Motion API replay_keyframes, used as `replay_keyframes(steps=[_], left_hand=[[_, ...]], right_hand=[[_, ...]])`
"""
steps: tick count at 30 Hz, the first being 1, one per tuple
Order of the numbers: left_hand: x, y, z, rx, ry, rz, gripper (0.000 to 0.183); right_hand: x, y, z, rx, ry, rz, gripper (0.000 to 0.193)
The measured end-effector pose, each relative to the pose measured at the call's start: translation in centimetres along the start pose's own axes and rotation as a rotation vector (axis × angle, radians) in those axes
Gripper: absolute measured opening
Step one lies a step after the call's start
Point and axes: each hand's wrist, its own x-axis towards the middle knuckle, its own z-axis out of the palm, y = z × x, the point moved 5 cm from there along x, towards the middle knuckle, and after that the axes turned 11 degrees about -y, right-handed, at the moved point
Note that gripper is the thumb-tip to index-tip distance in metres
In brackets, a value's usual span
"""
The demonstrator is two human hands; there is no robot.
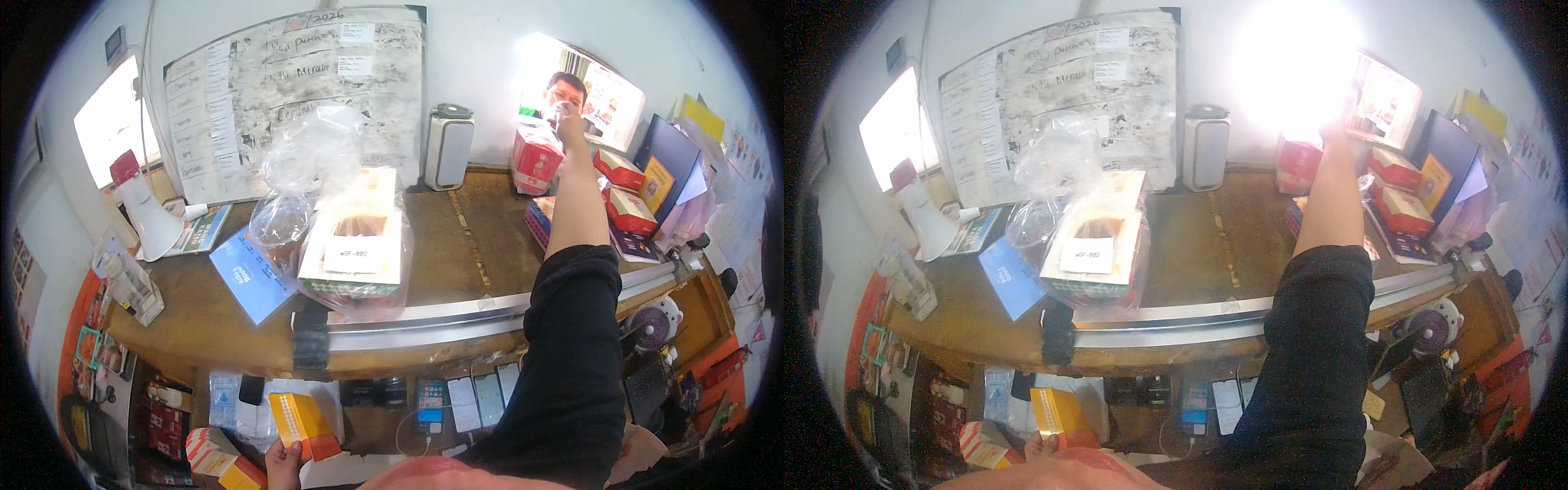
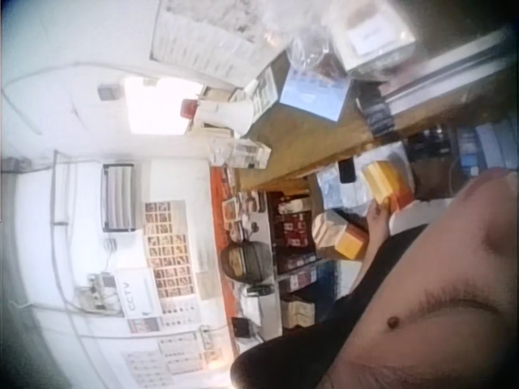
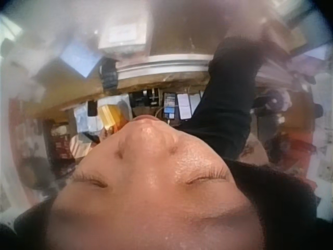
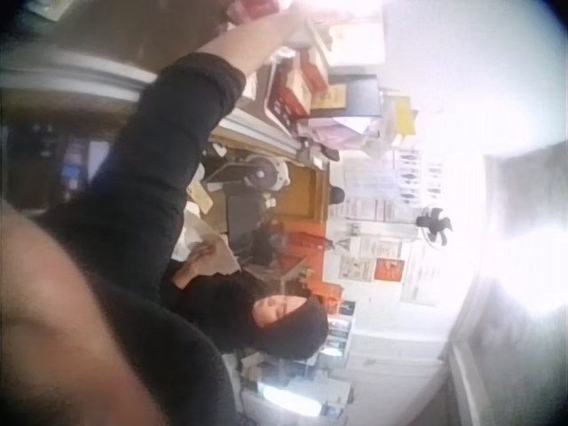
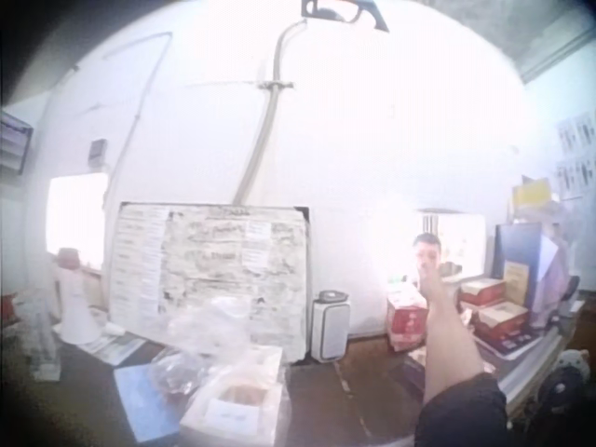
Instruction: The person assembles small, flat-packed cardboard boxes by folding the flaps and securing them with adhesive. They handle multiple boxes one by one, folding the sides and bottom to form the box shape.
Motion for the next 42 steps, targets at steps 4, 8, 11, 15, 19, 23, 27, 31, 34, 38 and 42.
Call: replay_keyframes(steps=[4, 8, 11, 15, 19, 23, 27, 31, 34, 38, 42], left_hand=[[0.7, 0.6, 0.9, -0.006, -0.065, -0.009, 0.035], [0.0, 2.7, 2.9, -0.013, -0.049, 0.027, 0.034], [0.1, 2.3, 2.8, 0.001, -0.052, 0.030, 0.035], [0.3, 1.8, 2.4, -0.010, -0.087, 0.067, 0.033], [-1.9, 4.3, 2.3, 0.042, 0.036, -0.075, 0.030], [-2.8, 5.8, 2.6, 0.080, 0.036, 0.108, 0.026], [-2.6, 7.5, 3.1, -0.199, -0.050, 0.112, 0.025], [-3.8, 9.5, 4.2, -0.207, -0.079, 0.174, 0.026], [-4.2, 9.7, 4.2, -0.227, -0.138, 0.216, 0.026], [-5.1, 10.0, 3.1, -0.239, -0.154, 0.238, 0.024], [-5.3, 9.5, 2.7, 0.027, -0.151, 0.321, 0.020]], right_hand=[[-0.7, 1.0, -0.6, 0.177, 0.195, -0.056, 0.017], [-2.4, 1.4, 0.5, 0.117, -0.031, 0.200, 0.021], [-2.8, 2.5, 0.3, 0.000, -0.309, 0.424, 0.024], [-2.4, -1.6, -1.6, -0.539, -0.475, 0.127, 0.044], [-7.2, -16.1, -5.6, -0.428, -0.109, 0.161, 0.048], [-19.1, -30.4, -10.3, 0.100, 0.163, 0.038, 0.030], [-37.2, -45.5, -6.3, 0.960, -0.450, -0.019, 0.023], [-51.5, -52.5, -2.0, 0.698, -1.242, -0.214, 0.051], [-56.2, -53.7, -1.0, 0.689, -1.163, -0.051, 0.056], [-57.7, -54.3, -2.1, 0.698, -0.978, 0.141, 0.035], [-58.0, -53.4, -3.3, 0.692, -0.860, 0.336, 0.015]])
